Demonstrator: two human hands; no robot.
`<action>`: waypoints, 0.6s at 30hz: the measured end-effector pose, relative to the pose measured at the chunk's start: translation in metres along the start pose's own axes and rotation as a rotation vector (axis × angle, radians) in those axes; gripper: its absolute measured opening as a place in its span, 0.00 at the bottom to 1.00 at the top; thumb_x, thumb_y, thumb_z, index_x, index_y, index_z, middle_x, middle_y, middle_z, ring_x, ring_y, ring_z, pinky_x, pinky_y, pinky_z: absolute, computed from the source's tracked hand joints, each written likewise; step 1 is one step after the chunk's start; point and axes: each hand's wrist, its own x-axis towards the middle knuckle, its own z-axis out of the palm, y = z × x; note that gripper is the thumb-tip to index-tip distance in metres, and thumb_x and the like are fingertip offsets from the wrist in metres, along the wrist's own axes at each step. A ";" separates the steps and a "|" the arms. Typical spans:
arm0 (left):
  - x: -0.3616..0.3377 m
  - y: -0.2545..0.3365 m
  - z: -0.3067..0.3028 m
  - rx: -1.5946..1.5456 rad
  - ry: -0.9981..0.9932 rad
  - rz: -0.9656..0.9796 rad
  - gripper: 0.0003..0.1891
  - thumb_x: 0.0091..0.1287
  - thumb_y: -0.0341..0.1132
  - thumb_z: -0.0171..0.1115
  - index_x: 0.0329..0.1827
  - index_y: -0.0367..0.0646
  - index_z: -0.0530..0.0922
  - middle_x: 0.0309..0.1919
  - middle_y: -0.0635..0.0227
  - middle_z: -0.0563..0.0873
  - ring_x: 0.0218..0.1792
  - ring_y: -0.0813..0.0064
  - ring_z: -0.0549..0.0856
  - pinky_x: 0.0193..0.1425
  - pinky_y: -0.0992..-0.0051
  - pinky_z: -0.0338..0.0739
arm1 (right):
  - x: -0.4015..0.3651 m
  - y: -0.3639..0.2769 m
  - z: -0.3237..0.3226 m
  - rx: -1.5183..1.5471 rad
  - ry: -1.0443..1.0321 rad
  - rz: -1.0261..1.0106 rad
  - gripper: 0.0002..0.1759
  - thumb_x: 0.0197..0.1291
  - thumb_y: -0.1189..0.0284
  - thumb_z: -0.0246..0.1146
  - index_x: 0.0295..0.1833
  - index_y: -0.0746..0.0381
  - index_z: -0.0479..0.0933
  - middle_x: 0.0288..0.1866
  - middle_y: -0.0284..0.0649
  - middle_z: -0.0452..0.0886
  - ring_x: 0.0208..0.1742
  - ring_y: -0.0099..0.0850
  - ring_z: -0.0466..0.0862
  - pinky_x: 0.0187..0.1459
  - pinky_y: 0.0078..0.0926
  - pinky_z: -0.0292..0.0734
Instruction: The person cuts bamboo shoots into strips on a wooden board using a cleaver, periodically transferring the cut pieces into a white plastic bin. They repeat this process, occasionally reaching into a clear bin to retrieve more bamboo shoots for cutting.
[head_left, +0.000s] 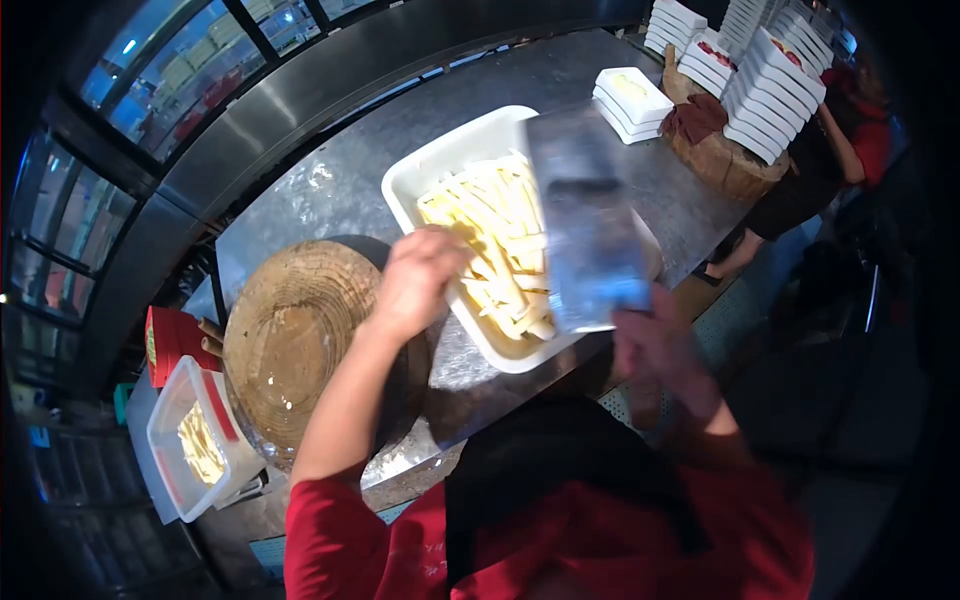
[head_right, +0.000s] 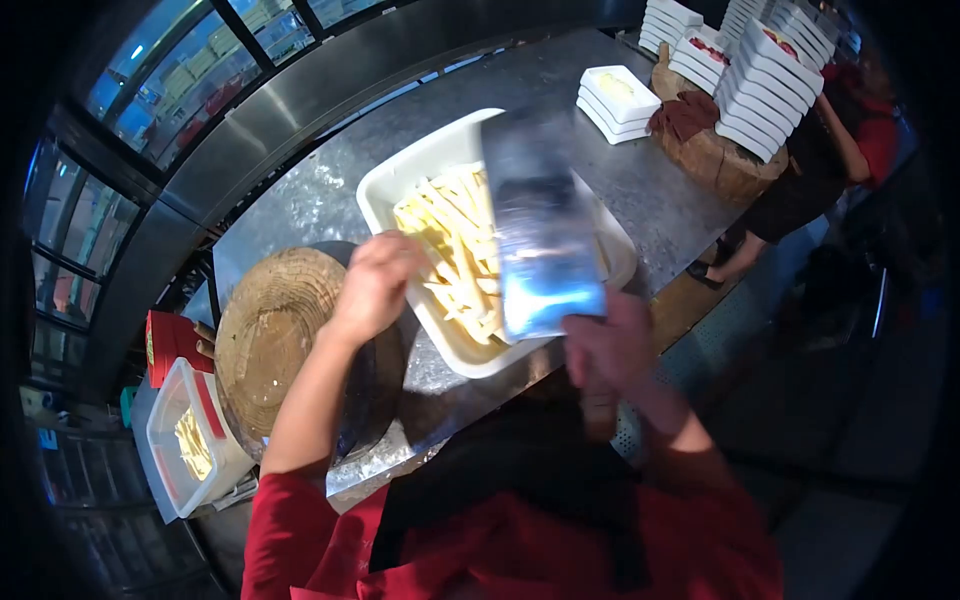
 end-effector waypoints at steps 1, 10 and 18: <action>0.015 0.007 0.013 -0.149 -0.116 0.000 0.18 0.50 0.20 0.63 0.44 0.43 0.85 0.50 0.60 0.84 0.56 0.59 0.79 0.63 0.62 0.73 | -0.003 0.000 -0.020 0.026 0.045 -0.028 0.05 0.59 0.77 0.58 0.40 0.68 0.74 0.16 0.36 0.73 0.10 0.25 0.73 0.14 0.24 0.68; 0.057 0.011 0.035 -0.065 -0.626 0.051 0.18 0.54 0.27 0.69 0.50 0.47 0.81 0.54 0.67 0.83 0.63 0.63 0.75 0.69 0.61 0.66 | 0.011 0.012 -0.093 0.175 0.113 0.010 0.04 0.57 0.79 0.57 0.35 0.69 0.71 0.14 0.37 0.71 0.10 0.26 0.72 0.13 0.25 0.68; 0.036 0.021 -0.007 -0.027 -0.238 0.031 0.11 0.57 0.30 0.68 0.41 0.45 0.76 0.34 0.67 0.84 0.43 0.62 0.84 0.53 0.64 0.76 | 0.060 -0.017 -0.056 0.049 -0.138 -0.005 0.02 0.55 0.80 0.56 0.34 0.68 0.72 0.15 0.37 0.72 0.11 0.26 0.72 0.14 0.25 0.67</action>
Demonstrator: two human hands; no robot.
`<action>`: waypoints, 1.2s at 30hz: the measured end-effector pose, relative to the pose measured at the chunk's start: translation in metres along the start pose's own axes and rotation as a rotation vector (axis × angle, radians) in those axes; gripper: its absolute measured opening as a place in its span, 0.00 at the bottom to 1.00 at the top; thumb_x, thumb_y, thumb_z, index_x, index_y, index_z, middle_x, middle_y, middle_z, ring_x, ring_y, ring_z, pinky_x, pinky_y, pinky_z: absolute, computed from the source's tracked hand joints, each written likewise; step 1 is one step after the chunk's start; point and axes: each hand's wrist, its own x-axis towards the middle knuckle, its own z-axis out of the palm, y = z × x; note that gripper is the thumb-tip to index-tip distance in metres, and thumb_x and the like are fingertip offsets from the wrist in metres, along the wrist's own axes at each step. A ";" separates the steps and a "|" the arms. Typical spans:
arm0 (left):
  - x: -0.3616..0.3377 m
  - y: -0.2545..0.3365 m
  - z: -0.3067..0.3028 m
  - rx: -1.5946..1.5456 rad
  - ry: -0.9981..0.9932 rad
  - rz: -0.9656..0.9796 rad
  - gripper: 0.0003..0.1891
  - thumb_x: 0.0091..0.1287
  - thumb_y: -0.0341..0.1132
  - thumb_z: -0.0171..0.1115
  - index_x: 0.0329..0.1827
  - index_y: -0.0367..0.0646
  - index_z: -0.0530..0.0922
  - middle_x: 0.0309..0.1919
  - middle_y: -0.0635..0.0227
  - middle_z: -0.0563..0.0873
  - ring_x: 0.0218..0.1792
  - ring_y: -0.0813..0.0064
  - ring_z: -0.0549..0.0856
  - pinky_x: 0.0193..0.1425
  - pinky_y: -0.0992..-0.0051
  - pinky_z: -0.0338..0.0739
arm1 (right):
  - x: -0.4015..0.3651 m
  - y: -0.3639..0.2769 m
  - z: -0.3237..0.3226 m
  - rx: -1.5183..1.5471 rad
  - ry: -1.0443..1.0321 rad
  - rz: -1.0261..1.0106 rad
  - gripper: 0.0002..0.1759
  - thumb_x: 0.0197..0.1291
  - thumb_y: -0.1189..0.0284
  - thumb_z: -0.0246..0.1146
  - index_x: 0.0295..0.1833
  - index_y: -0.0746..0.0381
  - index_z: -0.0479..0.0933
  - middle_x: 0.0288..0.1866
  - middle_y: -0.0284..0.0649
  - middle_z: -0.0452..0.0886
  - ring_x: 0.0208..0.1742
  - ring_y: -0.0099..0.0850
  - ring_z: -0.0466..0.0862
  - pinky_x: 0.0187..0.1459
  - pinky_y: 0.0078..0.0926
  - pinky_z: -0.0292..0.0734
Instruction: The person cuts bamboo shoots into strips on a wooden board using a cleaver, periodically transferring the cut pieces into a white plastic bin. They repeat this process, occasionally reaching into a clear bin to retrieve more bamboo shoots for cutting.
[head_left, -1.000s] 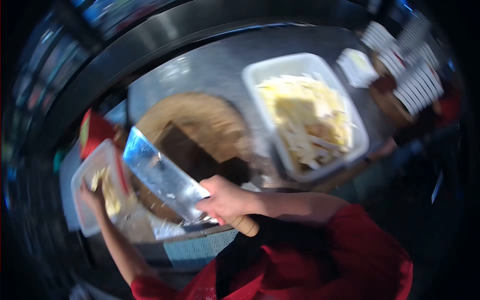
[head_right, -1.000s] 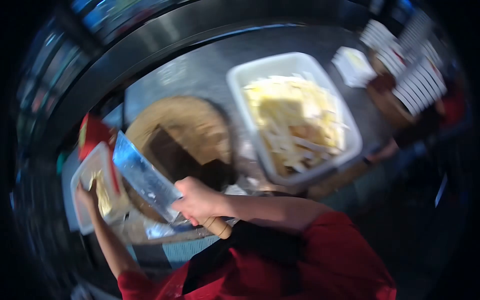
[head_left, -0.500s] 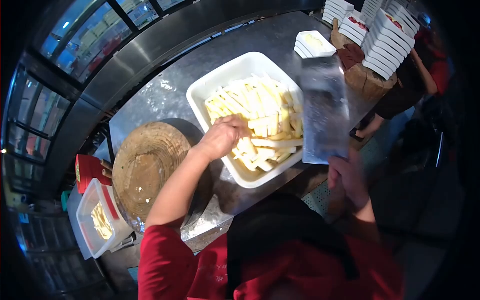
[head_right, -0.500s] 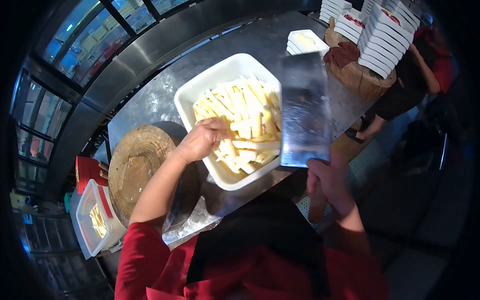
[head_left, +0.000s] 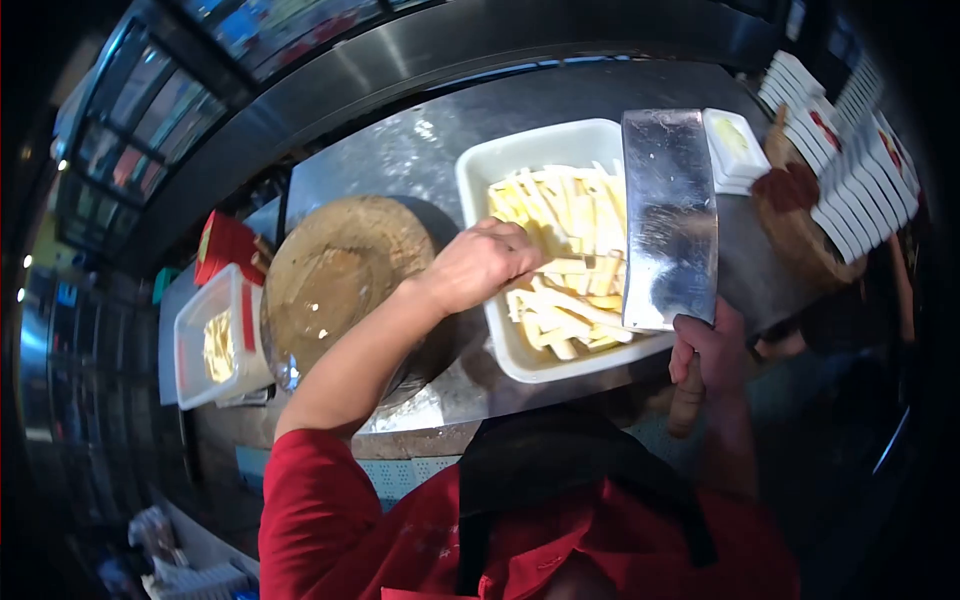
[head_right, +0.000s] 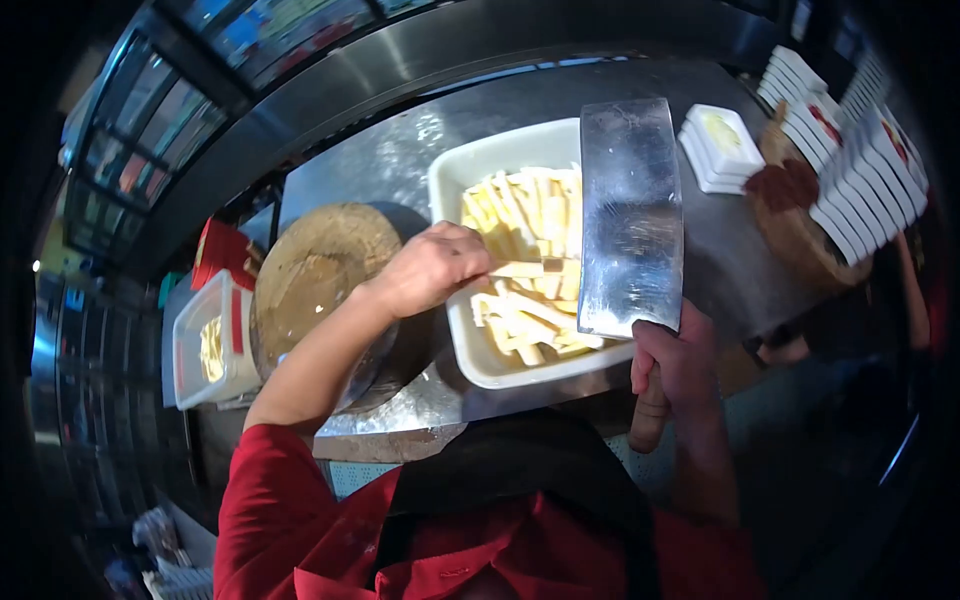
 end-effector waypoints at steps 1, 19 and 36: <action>-0.014 0.007 -0.018 0.029 0.117 -0.042 0.12 0.56 0.29 0.68 0.43 0.45 0.77 0.32 0.66 0.84 0.41 0.62 0.84 0.50 0.64 0.77 | 0.005 0.001 0.007 0.003 -0.050 -0.012 0.03 0.56 0.81 0.56 0.36 0.69 0.73 0.16 0.37 0.73 0.11 0.26 0.73 0.15 0.25 0.68; -0.265 0.066 0.042 0.366 0.764 -0.914 0.11 0.56 0.24 0.66 0.43 0.41 0.80 0.40 0.62 0.81 0.44 0.58 0.81 0.46 0.65 0.79 | 0.040 0.014 0.243 -1.187 -1.037 -0.534 0.11 0.64 0.69 0.58 0.36 0.68 0.71 0.30 0.57 0.79 0.38 0.58 0.81 0.39 0.52 0.74; -0.267 0.063 0.038 0.192 0.893 -0.962 0.12 0.52 0.22 0.70 0.40 0.38 0.81 0.38 0.60 0.81 0.42 0.57 0.82 0.45 0.65 0.79 | 0.037 0.025 0.301 -1.598 -1.156 -0.438 0.12 0.65 0.69 0.55 0.41 0.70 0.69 0.26 0.60 0.79 0.35 0.60 0.81 0.40 0.54 0.75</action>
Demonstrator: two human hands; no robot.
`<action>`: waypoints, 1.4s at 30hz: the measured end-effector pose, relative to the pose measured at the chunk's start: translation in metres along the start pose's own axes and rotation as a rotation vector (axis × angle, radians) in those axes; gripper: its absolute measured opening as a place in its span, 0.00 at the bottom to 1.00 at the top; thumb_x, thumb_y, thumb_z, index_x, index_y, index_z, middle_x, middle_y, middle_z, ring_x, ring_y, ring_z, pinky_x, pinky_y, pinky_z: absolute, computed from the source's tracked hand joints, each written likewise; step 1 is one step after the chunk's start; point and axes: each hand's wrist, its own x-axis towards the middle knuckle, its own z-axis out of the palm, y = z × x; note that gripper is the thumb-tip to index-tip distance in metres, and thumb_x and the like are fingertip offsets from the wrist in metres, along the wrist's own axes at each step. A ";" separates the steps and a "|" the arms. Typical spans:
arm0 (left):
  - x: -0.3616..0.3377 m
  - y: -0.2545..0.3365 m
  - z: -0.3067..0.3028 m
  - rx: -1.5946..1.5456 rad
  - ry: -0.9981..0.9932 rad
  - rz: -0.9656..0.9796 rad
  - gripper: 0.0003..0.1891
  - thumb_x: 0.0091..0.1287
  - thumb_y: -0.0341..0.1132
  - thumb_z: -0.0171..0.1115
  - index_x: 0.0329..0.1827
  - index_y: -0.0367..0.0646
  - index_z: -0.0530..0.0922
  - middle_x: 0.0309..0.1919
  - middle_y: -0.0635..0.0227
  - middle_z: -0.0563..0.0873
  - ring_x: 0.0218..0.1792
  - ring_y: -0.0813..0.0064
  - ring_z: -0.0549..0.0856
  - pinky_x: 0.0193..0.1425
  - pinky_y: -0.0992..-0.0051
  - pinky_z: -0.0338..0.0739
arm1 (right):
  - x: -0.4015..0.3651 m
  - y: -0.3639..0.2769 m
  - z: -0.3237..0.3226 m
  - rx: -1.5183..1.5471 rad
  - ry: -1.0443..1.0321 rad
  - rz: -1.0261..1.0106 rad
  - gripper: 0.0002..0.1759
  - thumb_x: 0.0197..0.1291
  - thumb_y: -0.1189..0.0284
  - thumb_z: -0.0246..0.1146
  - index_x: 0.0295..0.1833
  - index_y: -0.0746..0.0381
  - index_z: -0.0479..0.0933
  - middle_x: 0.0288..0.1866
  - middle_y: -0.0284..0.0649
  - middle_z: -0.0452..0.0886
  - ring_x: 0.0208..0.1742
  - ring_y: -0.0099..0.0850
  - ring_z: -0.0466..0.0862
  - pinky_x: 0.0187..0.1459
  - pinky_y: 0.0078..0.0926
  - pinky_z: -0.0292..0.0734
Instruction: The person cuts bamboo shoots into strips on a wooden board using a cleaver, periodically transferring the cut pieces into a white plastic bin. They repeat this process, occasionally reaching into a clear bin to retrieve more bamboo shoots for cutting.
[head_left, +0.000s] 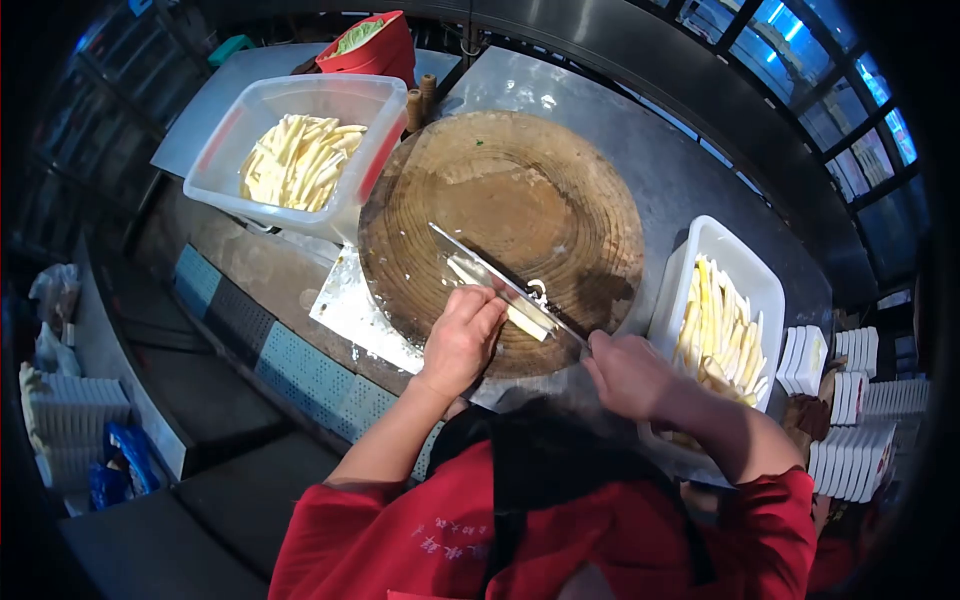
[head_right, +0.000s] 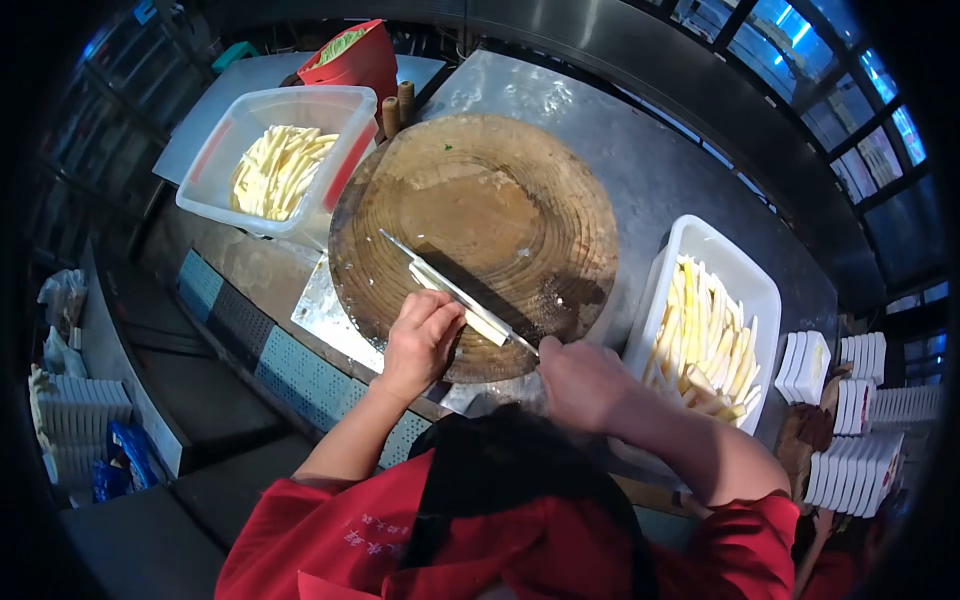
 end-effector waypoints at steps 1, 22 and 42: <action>0.000 0.002 -0.002 0.007 -0.017 -0.017 0.12 0.53 0.22 0.70 0.40 0.38 0.81 0.37 0.60 0.81 0.42 0.57 0.81 0.44 0.65 0.78 | -0.003 -0.001 0.002 -0.003 0.026 -0.017 0.11 0.64 0.71 0.53 0.41 0.70 0.70 0.27 0.60 0.79 0.36 0.60 0.82 0.41 0.54 0.76; -0.015 -0.001 -0.007 -0.007 -0.019 0.061 0.09 0.51 0.23 0.69 0.35 0.37 0.79 0.36 0.60 0.80 0.41 0.56 0.81 0.44 0.65 0.78 | -0.015 0.004 0.013 0.109 0.157 -0.133 0.11 0.65 0.69 0.58 0.38 0.68 0.71 0.29 0.58 0.78 0.35 0.60 0.79 0.39 0.53 0.73; 0.121 0.126 0.148 -0.156 -0.582 0.621 0.11 0.55 0.24 0.61 0.39 0.45 0.85 0.41 0.65 0.85 0.51 0.60 0.80 0.55 0.64 0.78 | -0.254 0.088 0.086 0.741 0.959 0.687 0.12 0.61 0.70 0.61 0.35 0.69 0.73 0.18 0.47 0.77 0.17 0.37 0.80 0.24 0.35 0.74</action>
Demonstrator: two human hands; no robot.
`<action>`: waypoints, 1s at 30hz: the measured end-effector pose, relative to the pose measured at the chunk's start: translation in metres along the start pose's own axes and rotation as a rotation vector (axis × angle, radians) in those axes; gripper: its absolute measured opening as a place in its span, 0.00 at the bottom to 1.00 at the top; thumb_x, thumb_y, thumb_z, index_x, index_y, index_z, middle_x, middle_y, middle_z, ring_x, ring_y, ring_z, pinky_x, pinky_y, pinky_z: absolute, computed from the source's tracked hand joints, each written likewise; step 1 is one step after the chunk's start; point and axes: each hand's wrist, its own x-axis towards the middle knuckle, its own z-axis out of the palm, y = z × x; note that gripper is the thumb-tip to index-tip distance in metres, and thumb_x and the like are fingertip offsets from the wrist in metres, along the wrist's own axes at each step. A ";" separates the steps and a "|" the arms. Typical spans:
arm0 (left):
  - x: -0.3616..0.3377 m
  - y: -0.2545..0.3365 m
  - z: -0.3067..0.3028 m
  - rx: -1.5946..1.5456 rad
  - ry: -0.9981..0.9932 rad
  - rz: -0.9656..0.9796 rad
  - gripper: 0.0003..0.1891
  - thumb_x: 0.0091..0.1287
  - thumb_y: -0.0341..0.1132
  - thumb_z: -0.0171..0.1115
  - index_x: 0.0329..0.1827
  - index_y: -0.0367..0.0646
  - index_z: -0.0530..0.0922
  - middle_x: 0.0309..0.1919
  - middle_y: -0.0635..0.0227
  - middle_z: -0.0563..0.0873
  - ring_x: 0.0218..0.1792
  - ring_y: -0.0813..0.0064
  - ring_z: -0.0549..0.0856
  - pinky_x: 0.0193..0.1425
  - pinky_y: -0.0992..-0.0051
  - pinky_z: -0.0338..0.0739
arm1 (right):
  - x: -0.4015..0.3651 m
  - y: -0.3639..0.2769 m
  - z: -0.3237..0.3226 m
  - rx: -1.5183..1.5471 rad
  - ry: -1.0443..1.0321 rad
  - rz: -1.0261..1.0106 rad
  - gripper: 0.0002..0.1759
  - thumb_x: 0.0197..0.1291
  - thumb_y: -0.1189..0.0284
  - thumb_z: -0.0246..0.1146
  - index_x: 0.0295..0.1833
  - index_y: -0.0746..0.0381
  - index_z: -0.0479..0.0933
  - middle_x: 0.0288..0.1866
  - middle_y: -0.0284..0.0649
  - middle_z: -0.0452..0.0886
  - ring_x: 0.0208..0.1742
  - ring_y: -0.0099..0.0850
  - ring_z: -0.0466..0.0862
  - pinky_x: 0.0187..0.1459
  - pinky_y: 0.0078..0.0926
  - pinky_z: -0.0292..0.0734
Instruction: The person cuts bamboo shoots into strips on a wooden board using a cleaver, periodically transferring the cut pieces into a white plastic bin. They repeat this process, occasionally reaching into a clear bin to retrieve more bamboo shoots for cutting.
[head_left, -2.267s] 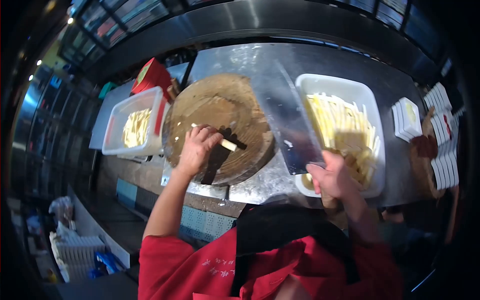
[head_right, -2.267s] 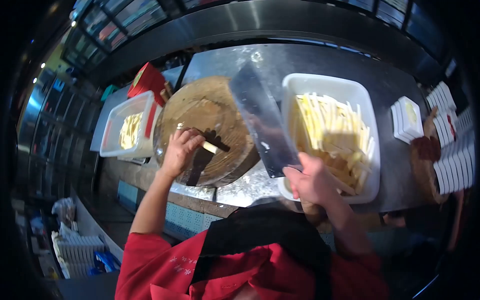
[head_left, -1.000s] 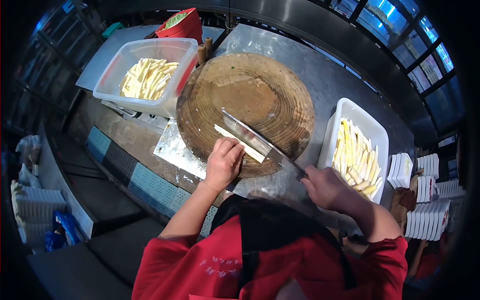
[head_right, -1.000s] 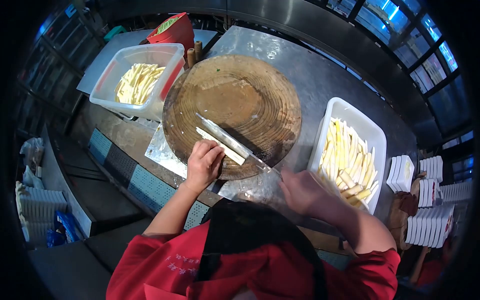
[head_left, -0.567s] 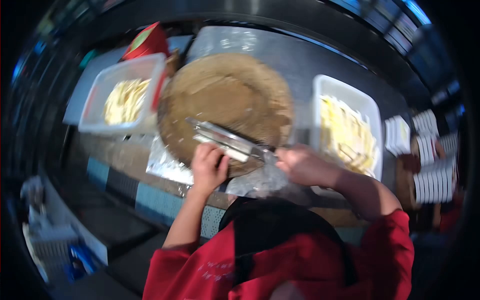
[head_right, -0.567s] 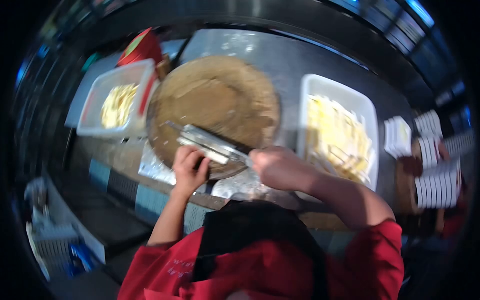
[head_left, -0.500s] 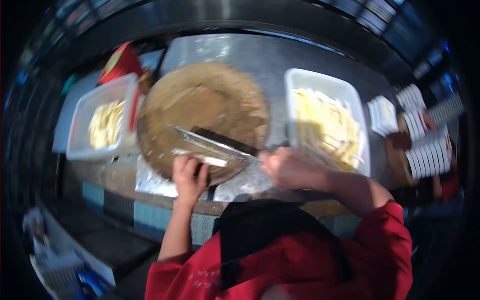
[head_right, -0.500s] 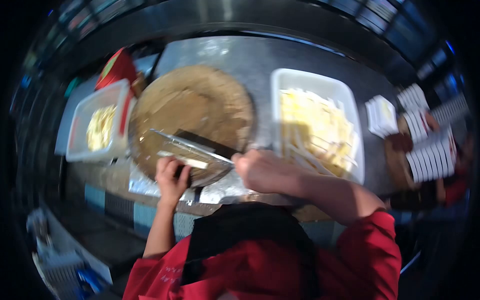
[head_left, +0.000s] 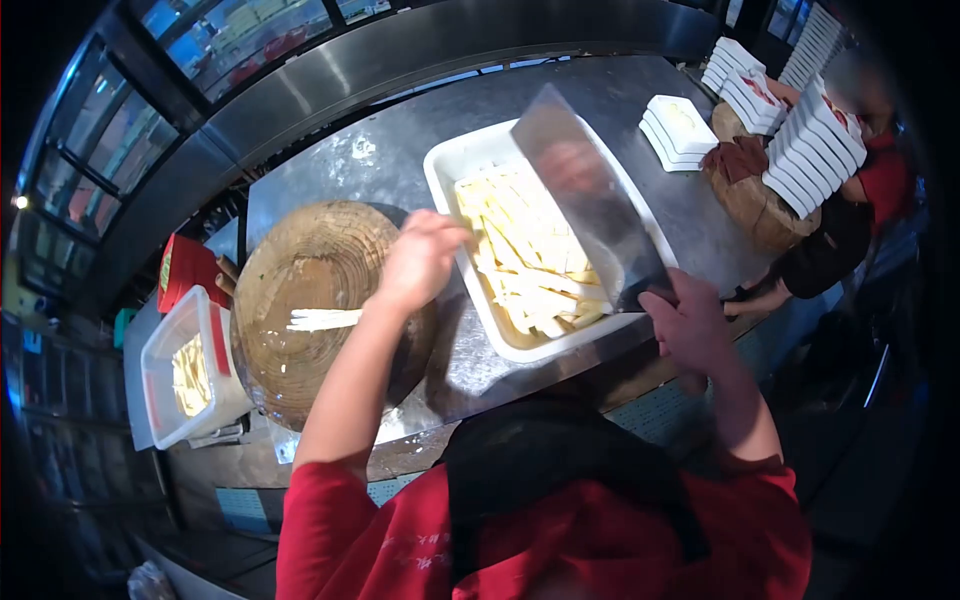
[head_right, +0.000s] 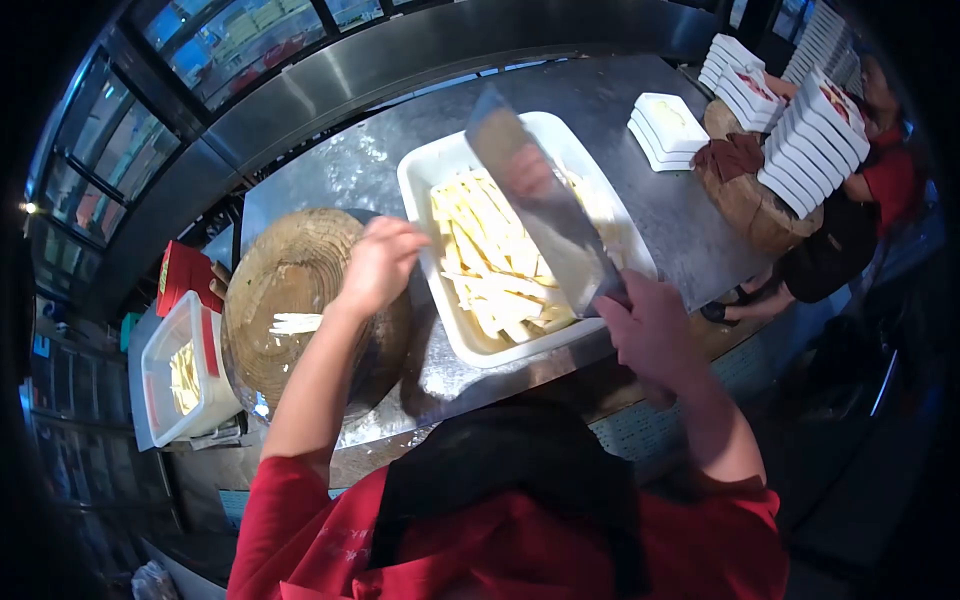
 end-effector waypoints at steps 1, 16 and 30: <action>0.018 -0.003 0.014 -0.025 -0.171 0.135 0.12 0.52 0.23 0.61 0.38 0.45 0.85 0.41 0.67 0.85 0.52 0.62 0.80 0.56 0.67 0.77 | -0.007 0.002 -0.005 0.108 0.016 0.085 0.11 0.61 0.71 0.62 0.34 0.69 0.73 0.17 0.43 0.76 0.15 0.30 0.78 0.21 0.30 0.73; 0.007 -0.001 -0.067 0.330 -0.278 0.119 0.13 0.62 0.30 0.54 0.47 0.49 0.83 0.46 0.66 0.81 0.53 0.64 0.78 0.61 0.62 0.69 | -0.008 0.006 -0.007 0.277 -0.062 0.081 0.10 0.63 0.74 0.61 0.31 0.66 0.70 0.14 0.33 0.73 0.12 0.18 0.73 0.16 0.20 0.68; -0.228 0.001 -0.049 0.415 0.425 -0.522 0.12 0.55 0.23 0.67 0.43 0.41 0.81 0.41 0.60 0.83 0.44 0.57 0.82 0.47 0.64 0.80 | 0.060 -0.114 0.156 -0.447 -0.809 -0.598 0.13 0.66 0.66 0.57 0.39 0.67 0.75 0.32 0.59 0.80 0.37 0.57 0.82 0.41 0.50 0.76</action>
